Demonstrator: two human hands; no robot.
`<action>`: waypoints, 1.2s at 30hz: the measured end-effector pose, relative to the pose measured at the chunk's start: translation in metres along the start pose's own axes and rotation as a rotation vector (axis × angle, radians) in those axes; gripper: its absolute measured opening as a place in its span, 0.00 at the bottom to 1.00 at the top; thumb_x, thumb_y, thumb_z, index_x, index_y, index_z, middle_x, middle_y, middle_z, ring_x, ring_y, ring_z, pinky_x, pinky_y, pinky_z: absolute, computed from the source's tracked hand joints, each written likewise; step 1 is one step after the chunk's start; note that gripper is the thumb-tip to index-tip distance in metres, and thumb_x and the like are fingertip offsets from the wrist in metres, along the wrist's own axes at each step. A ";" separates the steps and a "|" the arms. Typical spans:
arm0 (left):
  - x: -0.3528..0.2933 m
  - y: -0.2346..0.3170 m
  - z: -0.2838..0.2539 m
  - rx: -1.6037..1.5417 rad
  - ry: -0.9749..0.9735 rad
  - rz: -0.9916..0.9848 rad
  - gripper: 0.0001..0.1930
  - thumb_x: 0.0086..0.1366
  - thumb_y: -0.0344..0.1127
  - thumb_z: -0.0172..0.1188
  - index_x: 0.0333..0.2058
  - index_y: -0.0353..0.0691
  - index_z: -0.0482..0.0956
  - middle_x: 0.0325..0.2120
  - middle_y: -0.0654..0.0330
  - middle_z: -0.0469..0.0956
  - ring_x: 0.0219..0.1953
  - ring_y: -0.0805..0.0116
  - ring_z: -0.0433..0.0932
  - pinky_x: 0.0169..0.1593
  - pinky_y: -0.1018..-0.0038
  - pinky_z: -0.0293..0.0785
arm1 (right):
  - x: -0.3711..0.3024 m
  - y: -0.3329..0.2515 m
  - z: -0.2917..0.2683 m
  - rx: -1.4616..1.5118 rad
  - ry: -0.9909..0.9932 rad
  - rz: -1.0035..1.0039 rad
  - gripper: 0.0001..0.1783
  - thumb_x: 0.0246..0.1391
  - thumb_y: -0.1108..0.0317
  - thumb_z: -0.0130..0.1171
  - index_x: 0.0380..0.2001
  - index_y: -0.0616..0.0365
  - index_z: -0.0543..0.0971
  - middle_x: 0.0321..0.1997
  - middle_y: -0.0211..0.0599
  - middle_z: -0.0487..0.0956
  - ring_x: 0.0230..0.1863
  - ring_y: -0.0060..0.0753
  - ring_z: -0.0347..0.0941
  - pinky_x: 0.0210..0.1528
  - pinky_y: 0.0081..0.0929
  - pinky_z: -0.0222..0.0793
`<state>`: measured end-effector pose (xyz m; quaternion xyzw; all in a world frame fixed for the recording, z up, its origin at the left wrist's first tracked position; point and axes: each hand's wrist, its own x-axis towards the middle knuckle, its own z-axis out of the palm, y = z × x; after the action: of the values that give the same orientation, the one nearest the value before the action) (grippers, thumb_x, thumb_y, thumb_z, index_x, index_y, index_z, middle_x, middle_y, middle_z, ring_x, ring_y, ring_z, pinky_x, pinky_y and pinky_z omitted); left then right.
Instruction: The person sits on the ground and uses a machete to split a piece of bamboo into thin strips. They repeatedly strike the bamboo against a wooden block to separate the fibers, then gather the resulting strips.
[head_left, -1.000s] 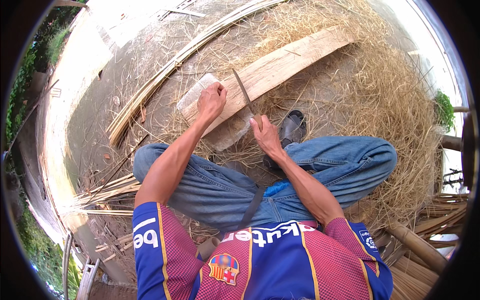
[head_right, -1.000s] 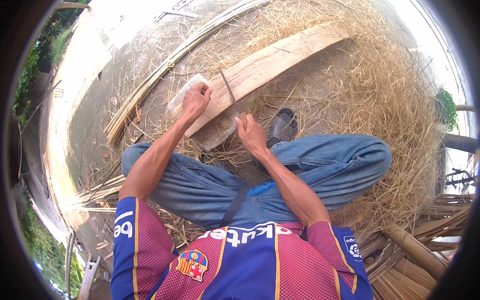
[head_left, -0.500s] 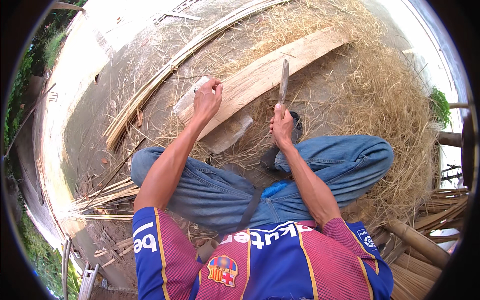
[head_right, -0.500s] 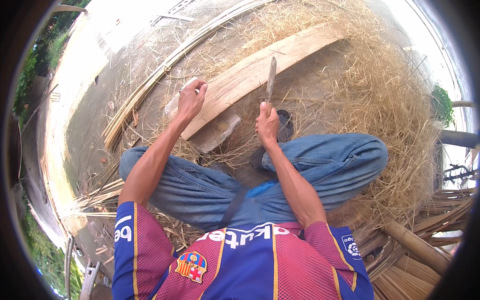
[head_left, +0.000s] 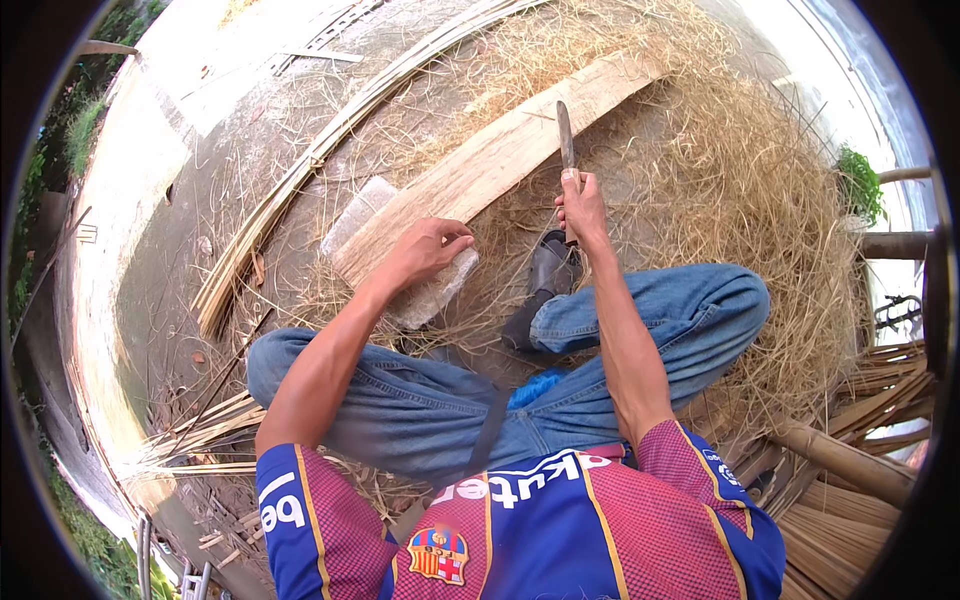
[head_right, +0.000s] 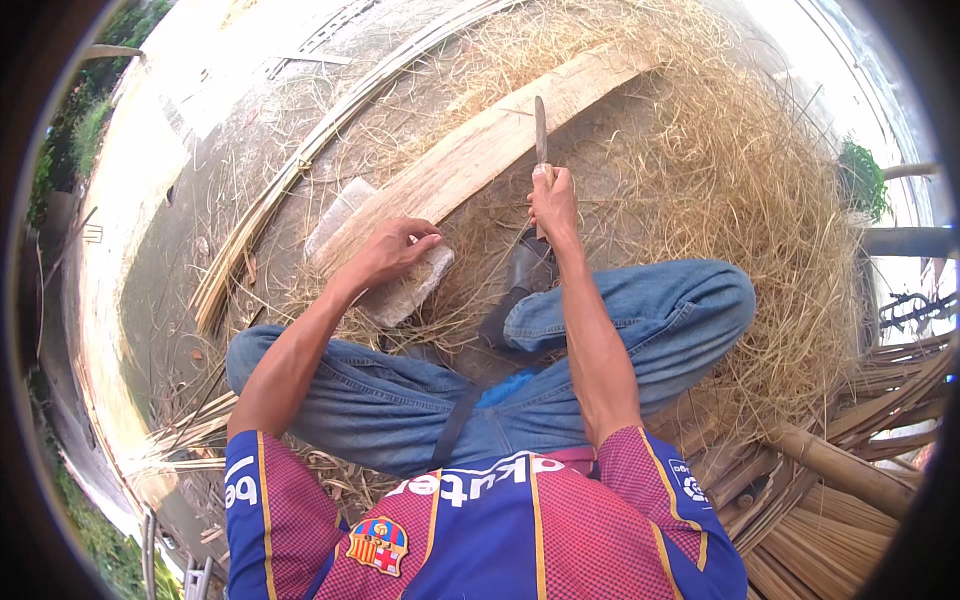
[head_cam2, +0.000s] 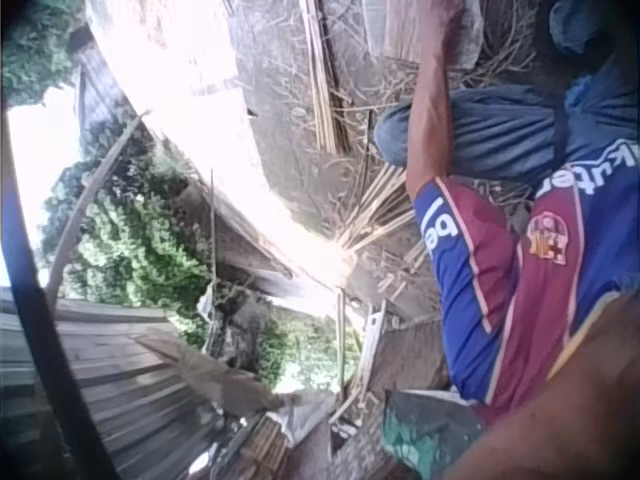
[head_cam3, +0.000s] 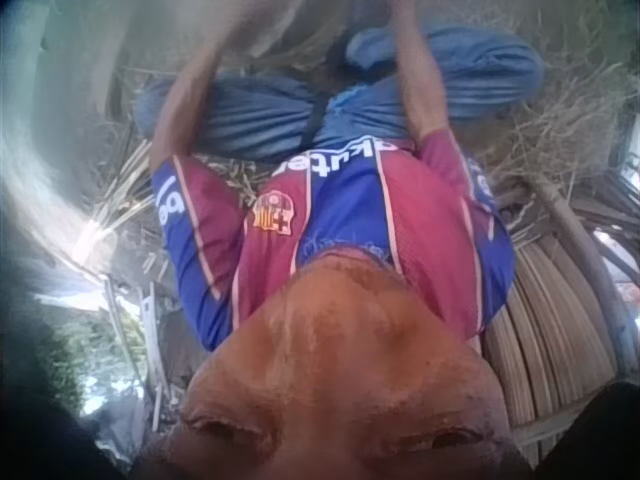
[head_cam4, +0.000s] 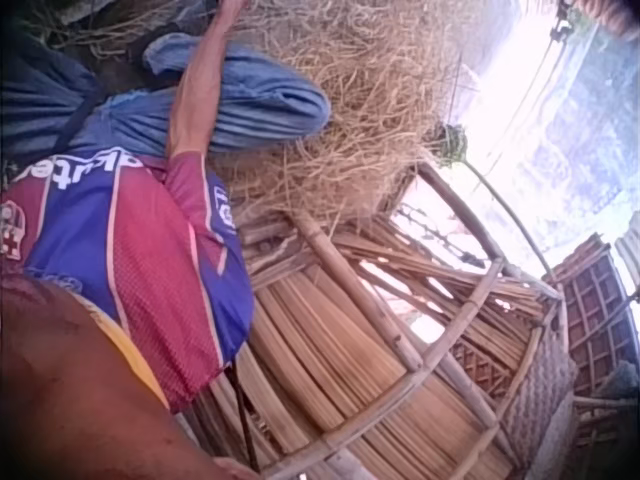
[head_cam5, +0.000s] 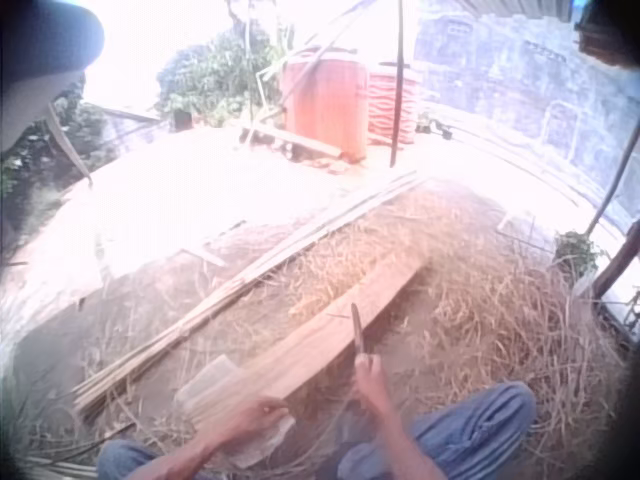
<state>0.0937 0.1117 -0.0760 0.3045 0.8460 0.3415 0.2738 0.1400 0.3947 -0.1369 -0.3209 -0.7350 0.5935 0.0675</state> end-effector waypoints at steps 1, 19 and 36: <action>0.001 -0.016 0.001 0.060 0.037 0.009 0.17 0.70 0.44 0.57 0.44 0.36 0.84 0.37 0.50 0.84 0.34 0.60 0.84 0.42 0.65 0.78 | 0.006 -0.005 -0.006 -0.037 -0.038 -0.002 0.22 0.68 0.50 0.49 0.43 0.63 0.71 0.23 0.33 0.75 0.17 0.21 0.71 0.17 0.24 0.69; 0.001 -0.030 -0.019 0.227 0.493 -0.263 0.15 0.65 0.43 0.58 0.38 0.36 0.85 0.28 0.50 0.83 0.32 0.54 0.83 0.40 0.61 0.76 | -0.030 -0.039 -0.068 0.011 -0.321 0.073 0.23 0.60 0.50 0.63 0.43 0.61 0.78 0.23 0.26 0.73 0.18 0.15 0.67 0.19 0.19 0.67; -0.001 -0.028 -0.014 0.177 0.281 -0.266 0.17 0.66 0.45 0.59 0.40 0.35 0.85 0.35 0.46 0.84 0.38 0.50 0.83 0.44 0.60 0.77 | 0.029 0.094 0.030 0.585 0.032 0.463 0.22 0.46 0.59 0.71 0.41 0.56 0.75 0.30 0.34 0.73 0.23 0.30 0.73 0.23 0.32 0.72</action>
<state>0.0754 0.0890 -0.0876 0.1625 0.9353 0.2658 0.1680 0.1397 0.3946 -0.2394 -0.4551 -0.4411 0.7729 0.0317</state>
